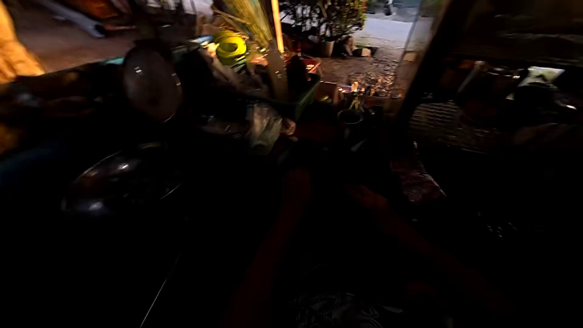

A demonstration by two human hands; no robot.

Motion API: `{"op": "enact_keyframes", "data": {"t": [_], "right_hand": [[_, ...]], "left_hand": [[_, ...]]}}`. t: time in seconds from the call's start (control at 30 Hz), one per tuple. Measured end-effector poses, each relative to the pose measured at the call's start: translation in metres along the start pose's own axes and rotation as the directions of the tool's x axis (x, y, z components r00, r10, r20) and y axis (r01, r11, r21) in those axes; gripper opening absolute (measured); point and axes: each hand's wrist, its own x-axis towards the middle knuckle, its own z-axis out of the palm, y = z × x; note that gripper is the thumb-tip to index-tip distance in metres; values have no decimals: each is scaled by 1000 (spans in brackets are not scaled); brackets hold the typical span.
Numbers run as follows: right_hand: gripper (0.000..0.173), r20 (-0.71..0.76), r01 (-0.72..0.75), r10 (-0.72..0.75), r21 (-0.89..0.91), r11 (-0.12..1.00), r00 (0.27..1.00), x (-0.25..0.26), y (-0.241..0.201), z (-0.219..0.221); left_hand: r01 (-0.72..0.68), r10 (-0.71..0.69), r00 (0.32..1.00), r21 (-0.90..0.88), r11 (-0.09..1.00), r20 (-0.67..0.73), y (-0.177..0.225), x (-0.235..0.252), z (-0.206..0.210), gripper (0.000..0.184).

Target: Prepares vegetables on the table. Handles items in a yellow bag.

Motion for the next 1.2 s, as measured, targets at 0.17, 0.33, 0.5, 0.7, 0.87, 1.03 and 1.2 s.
{"op": "enact_keyframes", "data": {"t": [0.17,0.33,0.5,0.7,0.87,1.03,1.2], "right_hand": [[38,-110,98,-121,-194,976,986,27,23,43],[39,-44,71,-80,-167,983,996,31,20,47],[38,-45,55,-64,-176,983,997,32,20,51],[42,-34,53,-60,-179,982,998,29,18,53],[41,3,43,-43,-164,986,999,30,16,50],[38,13,37,-35,-156,987,999,31,15,49],[38,-23,48,-53,-162,986,998,30,16,52]], "left_hand": [[-165,185,943,95,982,-277,-17,2,22,31],[-169,223,880,162,972,-420,-25,-6,38,33],[-161,218,877,166,973,-427,-26,-4,42,35],[-156,197,896,135,979,-398,-25,-5,41,34],[-146,190,894,136,980,-406,-23,-5,41,34],[-141,187,889,138,980,-417,-24,-5,42,34],[-126,170,899,134,983,-403,-22,-6,41,34]]}}
